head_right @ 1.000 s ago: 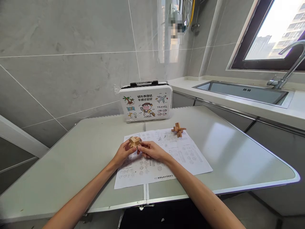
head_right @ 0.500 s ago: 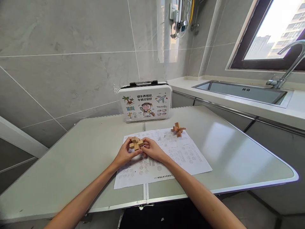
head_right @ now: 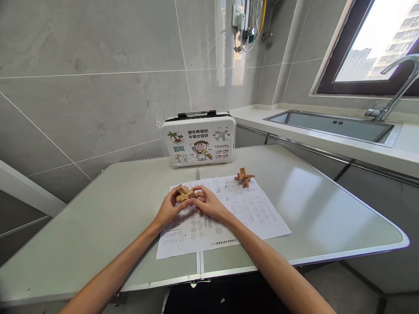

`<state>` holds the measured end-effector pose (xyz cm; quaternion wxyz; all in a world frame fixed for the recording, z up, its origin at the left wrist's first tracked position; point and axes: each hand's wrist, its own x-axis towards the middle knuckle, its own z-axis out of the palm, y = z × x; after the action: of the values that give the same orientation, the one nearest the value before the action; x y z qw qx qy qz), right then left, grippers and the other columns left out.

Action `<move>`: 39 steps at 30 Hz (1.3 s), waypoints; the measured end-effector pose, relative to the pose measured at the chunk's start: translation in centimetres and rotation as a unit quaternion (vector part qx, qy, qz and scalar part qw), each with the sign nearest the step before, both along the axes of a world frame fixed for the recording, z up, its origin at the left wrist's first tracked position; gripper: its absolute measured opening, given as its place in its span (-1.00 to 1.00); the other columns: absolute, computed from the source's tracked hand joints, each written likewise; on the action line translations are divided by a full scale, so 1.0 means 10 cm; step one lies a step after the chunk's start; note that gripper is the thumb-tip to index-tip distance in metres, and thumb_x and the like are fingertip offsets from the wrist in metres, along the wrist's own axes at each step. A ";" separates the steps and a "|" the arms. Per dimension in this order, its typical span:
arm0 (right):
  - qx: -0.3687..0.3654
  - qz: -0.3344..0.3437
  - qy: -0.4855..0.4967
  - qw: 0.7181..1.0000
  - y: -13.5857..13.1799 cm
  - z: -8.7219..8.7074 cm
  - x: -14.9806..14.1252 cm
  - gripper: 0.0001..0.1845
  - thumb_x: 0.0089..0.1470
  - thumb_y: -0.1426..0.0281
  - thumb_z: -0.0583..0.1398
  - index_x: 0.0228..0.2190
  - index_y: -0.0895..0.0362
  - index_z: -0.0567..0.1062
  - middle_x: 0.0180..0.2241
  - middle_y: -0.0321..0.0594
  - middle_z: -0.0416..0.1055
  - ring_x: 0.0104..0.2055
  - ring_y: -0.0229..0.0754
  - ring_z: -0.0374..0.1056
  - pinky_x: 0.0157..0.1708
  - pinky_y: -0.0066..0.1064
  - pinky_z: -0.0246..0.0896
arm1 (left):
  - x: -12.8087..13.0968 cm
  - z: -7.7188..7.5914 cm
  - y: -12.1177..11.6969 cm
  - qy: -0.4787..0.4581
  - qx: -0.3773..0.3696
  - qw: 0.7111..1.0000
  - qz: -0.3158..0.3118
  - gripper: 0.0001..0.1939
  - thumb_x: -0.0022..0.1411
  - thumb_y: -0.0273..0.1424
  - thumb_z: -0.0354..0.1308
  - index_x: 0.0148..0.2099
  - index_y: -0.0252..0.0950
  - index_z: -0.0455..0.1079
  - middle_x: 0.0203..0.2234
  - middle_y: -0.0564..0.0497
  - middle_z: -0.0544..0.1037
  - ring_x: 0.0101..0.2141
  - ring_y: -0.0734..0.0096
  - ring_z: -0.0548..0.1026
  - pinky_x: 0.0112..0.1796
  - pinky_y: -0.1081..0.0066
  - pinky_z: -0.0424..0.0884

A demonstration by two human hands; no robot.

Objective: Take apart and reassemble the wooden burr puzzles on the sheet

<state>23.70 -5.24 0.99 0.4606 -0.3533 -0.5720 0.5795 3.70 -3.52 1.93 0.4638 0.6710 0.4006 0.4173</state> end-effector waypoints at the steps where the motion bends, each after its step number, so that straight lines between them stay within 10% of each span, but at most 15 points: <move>1: 0.000 -0.009 -0.001 1.000 -0.01 0.02 0.00 -0.59 0.16 0.15 0.32 -0.02 0.05 0.42 -0.37 -0.35 0.48 -0.59 -0.35 0.28 -0.60 -0.48 0.14 | 0.00 0.00 0.00 0.002 0.003 1.000 0.001 -0.45 0.18 -0.10 0.45 0.11 -0.22 0.41 0.02 -0.10 0.56 0.05 0.13 0.53 0.10 0.20 0.40; 13: 0.082 -0.096 -0.104 0.987 0.08 -0.15 -0.02 -0.61 0.27 -0.02 0.21 -0.16 0.04 0.50 -0.49 -0.34 0.49 -0.63 -0.25 0.30 -0.52 -0.39 0.19 | -0.02 0.01 0.05 -0.051 -0.011 0.998 0.022 -0.47 0.17 -0.07 0.44 0.08 -0.21 0.47 -0.02 -0.09 0.55 -0.01 0.19 0.50 0.06 0.25 0.42; 20: 0.152 -0.202 -0.227 0.941 0.10 -0.20 0.01 -0.80 0.30 0.17 0.21 -0.10 -0.05 0.49 -0.29 -0.24 0.61 -0.29 -0.06 0.50 -0.27 -0.26 0.28 | -0.02 -0.01 0.08 -0.014 0.009 0.998 0.061 -0.41 0.19 -0.05 0.43 0.14 -0.25 0.46 0.05 -0.14 0.56 0.04 0.14 0.50 0.10 0.21 0.36; 39: 0.265 -0.115 -0.188 0.939 0.13 -0.29 -0.03 -0.75 0.20 0.38 0.29 -0.06 0.02 0.59 0.04 -0.05 0.48 0.14 0.07 0.38 0.18 0.00 0.27 | 0.00 -0.03 0.03 0.055 0.063 0.996 0.009 -0.49 0.16 -0.11 0.46 0.09 -0.18 0.52 0.05 -0.10 0.53 0.05 0.15 0.49 0.09 0.22 0.37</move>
<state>23.36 -3.94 -1.88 0.4850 -0.3842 -0.7367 0.2728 3.66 -3.26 1.66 0.3938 0.7175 0.4042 0.4084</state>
